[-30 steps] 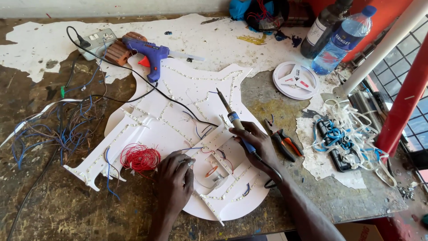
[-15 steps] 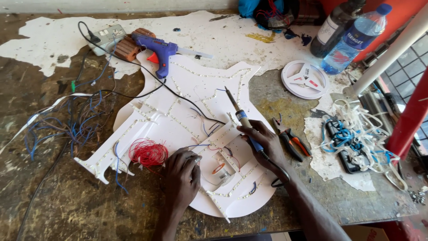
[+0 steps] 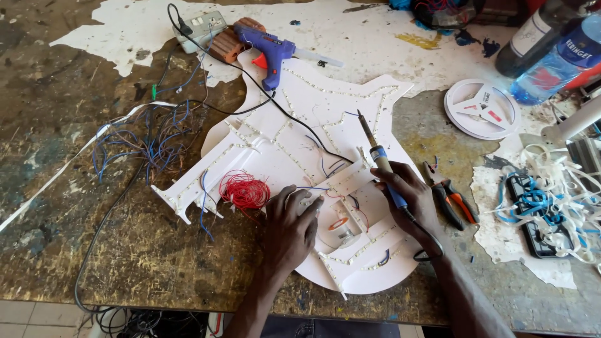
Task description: Soldering electrical wires to LED strips on a guitar-shaped sign base.
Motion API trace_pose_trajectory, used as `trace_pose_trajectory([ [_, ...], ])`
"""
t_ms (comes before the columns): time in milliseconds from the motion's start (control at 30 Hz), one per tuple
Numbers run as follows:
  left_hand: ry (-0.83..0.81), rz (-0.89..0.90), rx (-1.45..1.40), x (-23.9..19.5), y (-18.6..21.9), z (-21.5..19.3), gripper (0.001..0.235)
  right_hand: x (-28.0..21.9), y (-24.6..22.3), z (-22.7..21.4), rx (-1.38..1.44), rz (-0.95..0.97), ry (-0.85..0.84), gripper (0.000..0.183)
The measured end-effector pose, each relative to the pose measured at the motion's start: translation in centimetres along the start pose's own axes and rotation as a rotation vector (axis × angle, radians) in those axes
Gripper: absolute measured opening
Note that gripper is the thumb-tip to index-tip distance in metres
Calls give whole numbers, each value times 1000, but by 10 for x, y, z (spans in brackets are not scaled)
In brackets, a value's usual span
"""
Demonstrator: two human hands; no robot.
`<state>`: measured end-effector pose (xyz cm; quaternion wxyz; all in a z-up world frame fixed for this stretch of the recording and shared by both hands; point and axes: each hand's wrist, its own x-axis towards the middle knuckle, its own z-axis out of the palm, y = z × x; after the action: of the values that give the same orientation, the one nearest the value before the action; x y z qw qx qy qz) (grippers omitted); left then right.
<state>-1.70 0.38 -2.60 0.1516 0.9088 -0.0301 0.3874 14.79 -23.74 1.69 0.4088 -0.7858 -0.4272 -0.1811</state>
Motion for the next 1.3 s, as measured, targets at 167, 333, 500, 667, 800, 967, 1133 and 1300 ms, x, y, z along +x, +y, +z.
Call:
trace_pose_trajectory([
  [167,-195,-20,41,2,4,2,39,0,5,-1,12,-43,10,30],
  [333,-287,-33,61,5,6,1,46,-1,6,0,19,-46,15,29],
  [500,-336,-49,73,6,2,5,50,2,2,-1,28,-39,19,29],
  [667,-339,-67,69,11,6,1,52,0,3,1,27,-38,4,31],
  [800,-340,-74,66,9,6,3,53,1,2,0,35,-47,0,32],
  [967,-388,-82,59,13,10,-3,54,1,5,0,30,-51,-1,31],
  [1133,-364,-82,59,6,10,-2,61,-4,9,1,34,-52,-8,32],
  [1300,-416,-85,51,10,15,-10,71,-7,6,3,39,-46,-21,33],
])
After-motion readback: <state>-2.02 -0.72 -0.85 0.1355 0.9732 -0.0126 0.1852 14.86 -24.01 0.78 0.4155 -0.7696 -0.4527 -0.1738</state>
